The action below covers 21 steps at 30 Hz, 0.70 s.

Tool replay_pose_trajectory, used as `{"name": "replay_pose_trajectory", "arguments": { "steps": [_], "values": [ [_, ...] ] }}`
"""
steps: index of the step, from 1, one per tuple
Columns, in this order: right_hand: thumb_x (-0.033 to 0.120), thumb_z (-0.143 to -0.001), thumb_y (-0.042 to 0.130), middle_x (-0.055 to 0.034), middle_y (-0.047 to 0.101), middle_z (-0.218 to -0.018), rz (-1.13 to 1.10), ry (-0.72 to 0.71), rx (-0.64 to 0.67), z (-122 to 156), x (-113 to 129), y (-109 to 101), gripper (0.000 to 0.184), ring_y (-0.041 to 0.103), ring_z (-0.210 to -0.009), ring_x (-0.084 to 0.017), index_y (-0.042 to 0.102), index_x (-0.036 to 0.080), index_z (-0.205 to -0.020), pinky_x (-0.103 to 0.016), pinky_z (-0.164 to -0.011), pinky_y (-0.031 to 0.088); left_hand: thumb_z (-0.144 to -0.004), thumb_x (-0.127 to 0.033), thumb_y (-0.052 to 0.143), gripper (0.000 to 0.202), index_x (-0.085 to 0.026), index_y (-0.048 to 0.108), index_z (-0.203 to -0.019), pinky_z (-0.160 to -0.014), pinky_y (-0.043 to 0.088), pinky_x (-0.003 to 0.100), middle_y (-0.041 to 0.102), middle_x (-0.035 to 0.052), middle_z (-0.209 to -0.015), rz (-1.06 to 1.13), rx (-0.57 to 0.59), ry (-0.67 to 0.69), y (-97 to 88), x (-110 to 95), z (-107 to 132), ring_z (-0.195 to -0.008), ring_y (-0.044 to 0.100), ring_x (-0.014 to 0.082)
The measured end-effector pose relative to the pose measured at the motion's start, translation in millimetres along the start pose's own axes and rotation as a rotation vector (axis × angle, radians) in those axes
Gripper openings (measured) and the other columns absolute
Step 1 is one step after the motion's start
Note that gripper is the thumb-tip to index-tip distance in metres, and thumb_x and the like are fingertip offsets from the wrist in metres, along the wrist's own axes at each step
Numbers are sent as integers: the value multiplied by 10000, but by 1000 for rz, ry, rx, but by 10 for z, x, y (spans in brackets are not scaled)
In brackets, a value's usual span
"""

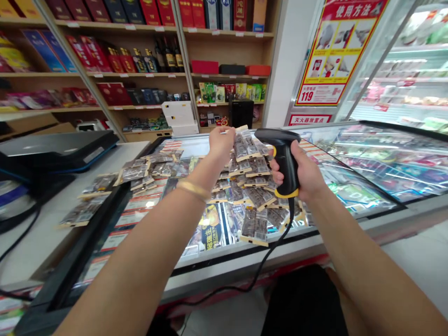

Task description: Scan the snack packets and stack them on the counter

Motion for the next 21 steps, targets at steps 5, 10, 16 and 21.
{"name": "replay_pose_trajectory", "arguments": {
  "steps": [5,10,16,21],
  "values": [
    [687,-908,590,21,548,-625,-67,6,-78,-3,-46,-398,494,452,-449,-93,628,196,-940,-211,-407,390,-880,-571,610,653,-354,523,-1490,-1197,288,626,403,114,-1632,-790,283,318,315,-6,326,-1552,262,405],
    [709,-858,644,23,551,-613,-130,2,-108,-99,-221,-551,514,461,-445,-94,621,199,-914,-212,-402,400,-924,-658,475,705,-423,380,-1582,-1153,351,642,398,137,-1626,-980,402,326,331,105,508,-1478,399,426],
    [726,-852,645,30,559,-603,-178,-33,-120,-249,-275,-567,536,484,-439,-80,616,193,-899,-189,-403,416,-922,-663,475,712,-410,387,-1582,-1133,405,568,443,125,-1595,-1021,325,327,470,190,455,-1432,458,408],
    [725,-873,617,36,554,-577,-183,1,-168,-355,-309,-604,537,475,-414,-77,614,188,-880,-189,-388,414,-925,-671,465,701,-417,397,-1575,-1141,403,561,441,108,-1601,-1033,297,320,539,246,420,-1424,464,397]
  ]
}}
Point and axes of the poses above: each hand's wrist, its own z-axis away from the middle knuckle, its own y-axis out of the palm, x = y × z, the point moved 4 cm from there along -z, towards the middle knuckle
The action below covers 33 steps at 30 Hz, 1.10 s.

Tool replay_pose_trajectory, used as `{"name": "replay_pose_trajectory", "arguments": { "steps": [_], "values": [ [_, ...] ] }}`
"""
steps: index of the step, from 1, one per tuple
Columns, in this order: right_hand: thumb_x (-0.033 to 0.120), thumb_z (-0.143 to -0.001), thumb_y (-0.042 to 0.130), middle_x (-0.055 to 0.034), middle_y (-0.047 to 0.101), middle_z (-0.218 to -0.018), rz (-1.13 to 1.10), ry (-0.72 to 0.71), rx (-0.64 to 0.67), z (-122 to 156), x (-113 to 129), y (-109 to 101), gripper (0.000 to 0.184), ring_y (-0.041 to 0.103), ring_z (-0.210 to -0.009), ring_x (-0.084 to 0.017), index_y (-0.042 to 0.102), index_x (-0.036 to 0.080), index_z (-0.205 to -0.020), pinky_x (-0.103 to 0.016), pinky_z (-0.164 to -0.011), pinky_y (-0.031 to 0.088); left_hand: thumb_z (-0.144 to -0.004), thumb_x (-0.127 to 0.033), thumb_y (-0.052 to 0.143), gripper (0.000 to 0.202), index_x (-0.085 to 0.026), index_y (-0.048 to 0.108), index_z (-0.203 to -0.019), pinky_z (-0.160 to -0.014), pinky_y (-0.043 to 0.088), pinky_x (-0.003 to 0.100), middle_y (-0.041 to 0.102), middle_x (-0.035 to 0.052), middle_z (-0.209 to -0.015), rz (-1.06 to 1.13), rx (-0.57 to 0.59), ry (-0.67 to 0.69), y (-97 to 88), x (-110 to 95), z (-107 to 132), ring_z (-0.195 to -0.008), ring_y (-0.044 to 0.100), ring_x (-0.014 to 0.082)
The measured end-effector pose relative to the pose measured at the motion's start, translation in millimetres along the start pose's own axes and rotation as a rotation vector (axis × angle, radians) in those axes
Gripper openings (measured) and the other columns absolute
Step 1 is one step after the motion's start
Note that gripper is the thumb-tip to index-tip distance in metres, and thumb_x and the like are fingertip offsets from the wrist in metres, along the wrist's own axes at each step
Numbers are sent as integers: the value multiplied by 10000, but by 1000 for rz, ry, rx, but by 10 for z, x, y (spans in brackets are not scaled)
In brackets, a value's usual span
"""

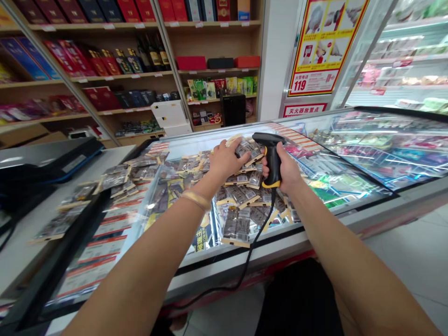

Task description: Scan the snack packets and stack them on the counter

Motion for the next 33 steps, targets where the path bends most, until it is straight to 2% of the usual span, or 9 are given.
{"name": "replay_pose_trajectory", "arguments": {
  "steps": [4,9,15,17,20,23,26,29,33],
  "values": [
    [710,-892,605,33,547,-569,5,-8,-15,-21,-5,-9,530,472,-413,-75,610,182,-849,-188,-390,409,-924,-683,459,705,-419,396,-1575,-1151,377,607,430,110,-1615,23,7,8,11,14,-45,-1461,420,404],
    [678,-925,583,24,563,-599,39,-43,-6,9,37,-6,507,477,-427,-74,616,176,-867,-186,-400,417,-920,-678,485,737,-439,329,-1599,-1184,243,712,324,87,-1685,69,-52,10,-55,27,-19,-1571,196,432],
    [719,-891,596,21,567,-614,99,-80,4,170,190,156,553,480,-436,-75,641,168,-896,-190,-388,410,-936,-620,519,714,-402,346,-1594,-1221,186,671,330,103,-1675,184,-198,-35,-317,252,148,-1571,202,401],
    [717,-894,593,17,571,-619,114,-93,33,241,215,319,550,489,-444,-77,645,168,-896,-191,-393,412,-942,-588,531,689,-368,383,-1578,-1226,194,651,353,124,-1656,212,-281,-42,-453,491,236,-1554,246,400],
    [700,-911,582,19,573,-618,123,-79,131,325,117,689,534,486,-436,-75,646,169,-916,-193,-399,412,-943,-522,551,649,-304,435,-1543,-1235,233,591,418,146,-1606,236,-432,-73,-683,1034,426,-1512,327,380],
    [688,-921,577,28,571,-611,123,4,261,378,-172,1131,514,480,-415,-76,633,177,-937,-199,-394,411,-934,-417,563,598,-245,477,-1500,-1228,297,536,498,166,-1521,232,-550,-195,-909,1713,714,-1455,409,353],
    [679,-928,571,31,566,-599,126,111,360,409,-561,1524,504,487,-411,-81,618,177,-936,-200,-388,410,-899,-316,585,602,-198,486,-1481,-1210,337,543,513,197,-1478,178,-592,-430,-1110,2373,1089,-1435,430,371],
    [676,-914,595,28,573,-598,160,234,422,427,-939,1799,500,493,-410,-89,609,177,-935,-205,-382,410,-886,-307,605,640,-142,459,-1487,-1171,350,597,468,250,-1501,36,-483,-705,-1236,2888,1445,-1419,437,428],
    [690,-884,626,29,566,-584,196,335,455,441,-1289,1999,520,476,-402,-90,614,174,-946,-205,-370,399,-883,-376,627,584,-47,546,-1359,-1085,401,611,549,310,-1420,-124,-121,-899,-1221,3307,1679,-1357,496,490]
  ]
}}
Point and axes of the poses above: each hand's wrist, its own z-axis away from the middle knuckle, its own y-axis out of the palm, x = y × z, the point moved 4 cm from there along -z, towards the middle knuckle
